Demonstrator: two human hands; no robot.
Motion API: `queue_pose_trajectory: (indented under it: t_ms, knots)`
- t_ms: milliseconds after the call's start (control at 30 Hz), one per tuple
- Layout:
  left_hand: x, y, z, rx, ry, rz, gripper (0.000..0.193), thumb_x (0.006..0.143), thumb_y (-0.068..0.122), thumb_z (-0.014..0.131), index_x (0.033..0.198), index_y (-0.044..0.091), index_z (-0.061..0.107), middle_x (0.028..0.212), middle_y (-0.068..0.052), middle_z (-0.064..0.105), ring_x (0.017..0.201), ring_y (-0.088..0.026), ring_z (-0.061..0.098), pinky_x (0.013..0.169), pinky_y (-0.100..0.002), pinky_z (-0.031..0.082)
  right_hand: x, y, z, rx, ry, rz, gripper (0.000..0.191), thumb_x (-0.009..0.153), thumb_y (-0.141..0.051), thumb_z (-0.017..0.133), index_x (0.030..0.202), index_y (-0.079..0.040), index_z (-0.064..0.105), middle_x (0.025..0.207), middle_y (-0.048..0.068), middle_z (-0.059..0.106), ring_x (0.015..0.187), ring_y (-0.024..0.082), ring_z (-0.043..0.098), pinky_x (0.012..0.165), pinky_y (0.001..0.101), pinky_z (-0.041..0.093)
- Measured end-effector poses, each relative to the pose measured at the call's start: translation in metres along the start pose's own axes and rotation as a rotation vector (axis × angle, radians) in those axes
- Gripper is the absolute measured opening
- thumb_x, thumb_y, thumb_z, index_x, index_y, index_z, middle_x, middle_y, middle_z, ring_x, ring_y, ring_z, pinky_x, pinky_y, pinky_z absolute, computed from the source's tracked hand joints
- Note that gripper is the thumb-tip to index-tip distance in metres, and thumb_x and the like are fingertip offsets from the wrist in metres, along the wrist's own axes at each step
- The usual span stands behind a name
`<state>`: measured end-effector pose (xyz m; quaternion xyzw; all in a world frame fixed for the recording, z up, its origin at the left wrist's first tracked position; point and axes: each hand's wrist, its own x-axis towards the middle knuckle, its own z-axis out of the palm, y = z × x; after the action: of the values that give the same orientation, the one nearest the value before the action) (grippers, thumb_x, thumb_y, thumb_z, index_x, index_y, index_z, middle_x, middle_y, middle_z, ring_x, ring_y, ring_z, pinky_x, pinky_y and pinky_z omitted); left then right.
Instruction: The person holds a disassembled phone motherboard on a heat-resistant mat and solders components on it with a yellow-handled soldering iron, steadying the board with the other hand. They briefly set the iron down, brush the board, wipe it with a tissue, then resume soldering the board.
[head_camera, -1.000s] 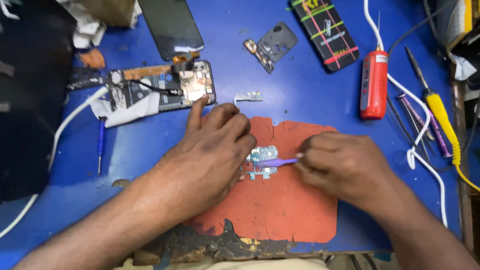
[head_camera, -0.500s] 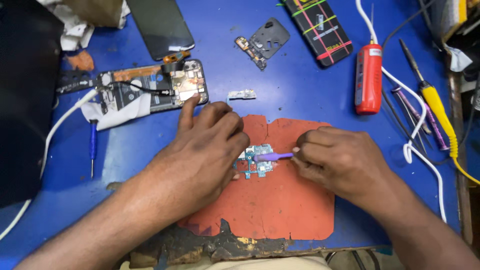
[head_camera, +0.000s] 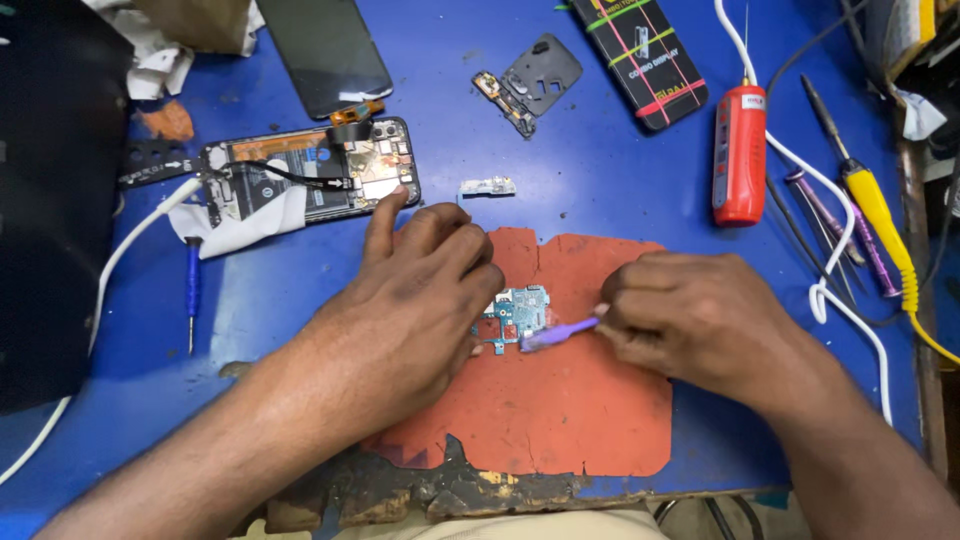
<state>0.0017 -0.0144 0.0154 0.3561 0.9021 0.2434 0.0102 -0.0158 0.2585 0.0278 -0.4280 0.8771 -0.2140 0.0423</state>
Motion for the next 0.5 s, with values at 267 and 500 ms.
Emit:
queue_pose_trajectory:
  t_ms: [267,500]
  knots:
    - [0.003,0.0013,-0.0019,-0.016,0.012,0.009,0.04,0.071,0.022,0.076,0.104,0.001,0.067,0.115,-0.016,0.056,0.126,-0.039,0.045,0.108,-0.067,0.024,0.0004,-0.0037,0.0013,-0.08,-0.003,0.053,0.021,0.074,-0.014,0.079,0.07,-0.01,0.059,0.08,0.001,0.067,0.073,0.022,0.068,0.054,0.0374,0.051]
    - [0.0013,-0.0002,0.0001,-0.017,-0.003,0.007,0.038,0.072,0.019,0.076,0.104,0.002,0.066,0.115,-0.015,0.056,0.127,-0.037,0.046,0.112,-0.068,0.022,0.0018,-0.0037,0.0022,-0.077,-0.028,0.012,0.016,0.075,-0.018,0.078,0.077,-0.012,0.063,0.08,0.002,0.065,0.074,0.024,0.068,0.055,0.0397,0.051]
